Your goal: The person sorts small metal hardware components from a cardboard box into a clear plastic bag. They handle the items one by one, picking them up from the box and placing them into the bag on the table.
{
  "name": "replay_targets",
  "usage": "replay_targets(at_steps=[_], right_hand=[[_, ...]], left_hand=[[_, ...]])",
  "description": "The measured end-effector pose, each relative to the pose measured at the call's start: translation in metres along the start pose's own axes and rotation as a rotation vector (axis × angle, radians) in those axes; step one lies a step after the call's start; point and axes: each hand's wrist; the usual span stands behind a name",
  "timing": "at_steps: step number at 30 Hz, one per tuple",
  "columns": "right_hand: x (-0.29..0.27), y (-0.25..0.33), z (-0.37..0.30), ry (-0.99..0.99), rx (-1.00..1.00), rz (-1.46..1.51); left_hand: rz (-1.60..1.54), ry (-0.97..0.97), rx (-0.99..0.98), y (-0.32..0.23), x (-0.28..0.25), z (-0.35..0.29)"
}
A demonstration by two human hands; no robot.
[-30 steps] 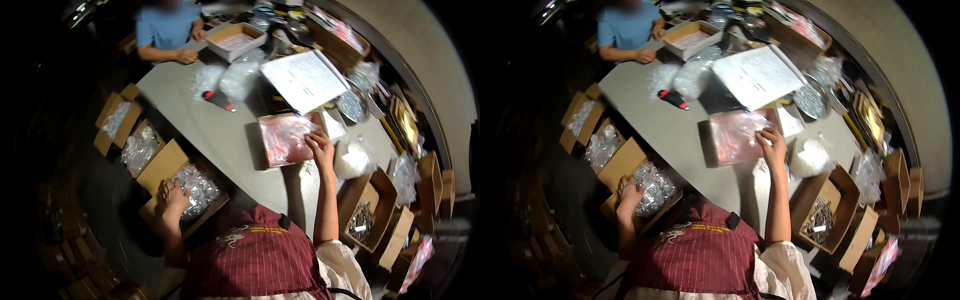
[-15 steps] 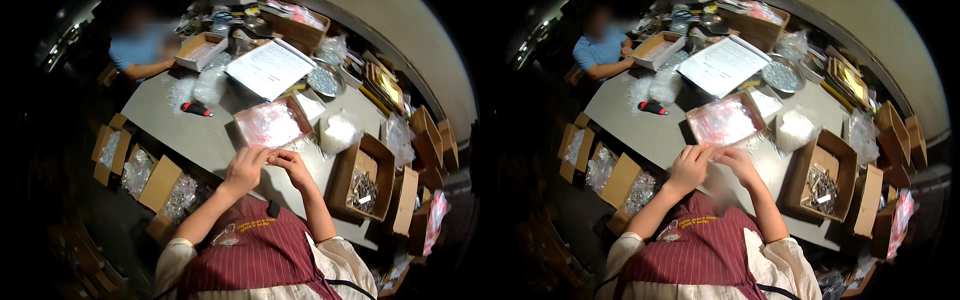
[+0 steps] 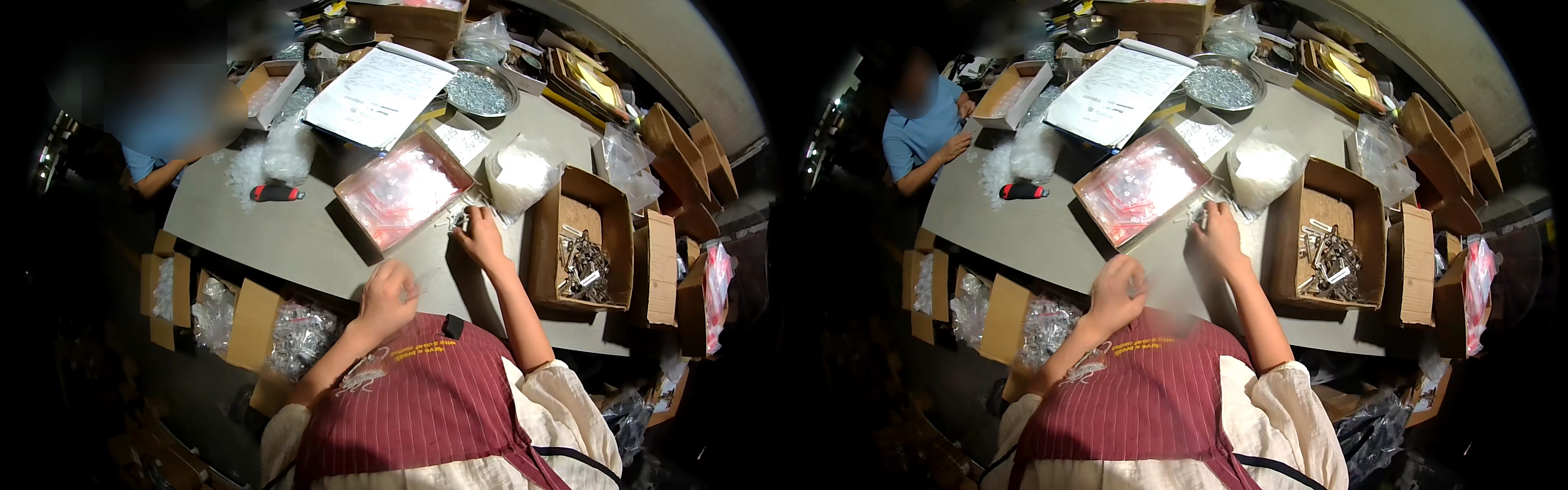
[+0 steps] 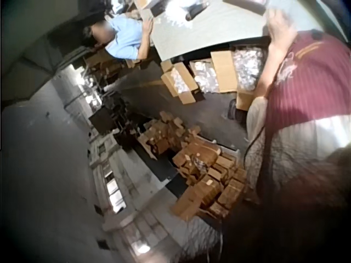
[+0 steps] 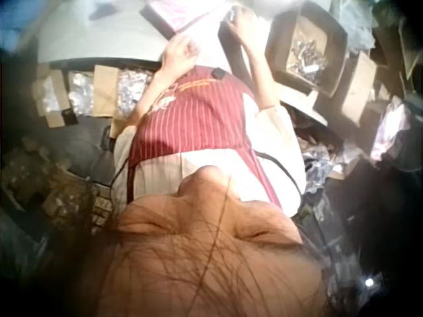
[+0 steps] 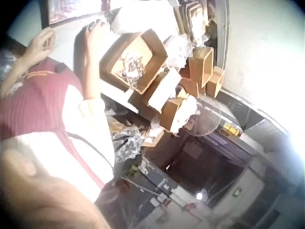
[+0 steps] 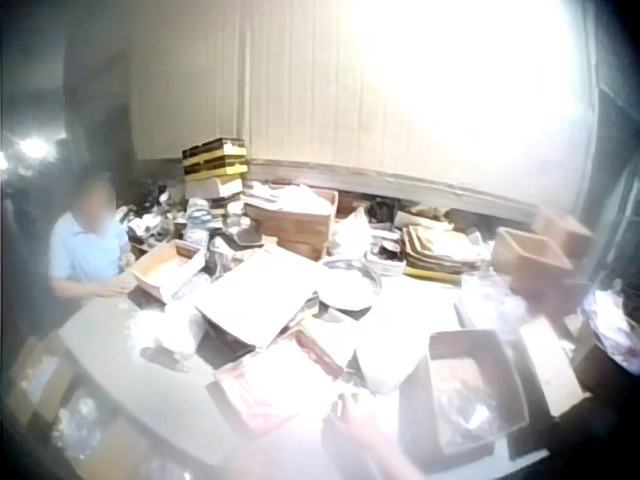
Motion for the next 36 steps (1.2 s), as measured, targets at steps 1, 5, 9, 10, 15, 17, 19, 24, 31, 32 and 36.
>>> replay_targets(at_steps=[1, 5, 9, 10, 15, 17, 19, 24, 31, 32, 36], right_hand=[[-0.001, 0.008, 0.000, -0.004, -0.016, 0.000], [0.007, -0.006, -0.003, 0.041, -0.294, -0.034], [-0.026, 0.003, -0.018, 0.052, -0.123, 0.076], [-0.026, -0.017, -0.022, 0.054, -0.082, 0.064], [-0.046, -0.028, -0.033, 0.083, 0.065, 0.084], [-0.051, -0.029, -0.034, 0.115, 0.115, -0.007], [-0.047, -0.023, -0.036, 0.137, 0.103, -0.031], [-0.037, -0.007, -0.027, 0.220, 0.041, -0.158], [-0.043, -0.007, -0.033, 0.297, 0.157, -0.231], [-0.052, -0.006, -0.034, 0.249, 0.070, -0.143], [-0.093, 0.027, -0.031, 0.178, -0.005, 0.259]], left_hand=[[-0.006, 0.068, -0.039, -0.003, 0.004, 0.004], [-0.093, 0.183, -0.127, 0.007, 0.029, 0.009], [-0.058, 0.206, -0.169, 0.019, 0.049, 0.009], [-0.059, 0.216, -0.181, 0.015, 0.051, 0.015], [-0.061, -0.010, -0.037, 0.010, 0.050, 0.023], [-0.097, -0.095, -0.013, 0.016, 0.052, 0.026], [-0.217, -0.084, -0.113, 0.014, 0.052, 0.029], [-0.202, -0.037, -0.006, 0.011, 0.047, 0.048], [-0.251, 0.061, -0.091, 0.011, 0.035, 0.061], [-0.274, 0.039, -0.047, 0.010, 0.038, 0.063], [-0.231, 0.130, 0.034, 0.011, 0.042, 0.061]])
Point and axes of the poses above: each hand's wrist, its own z-axis towards the middle knuckle, its own x-axis out of the palm, y = z × x, and after that the axes turned 2 degrees about x, right-handed
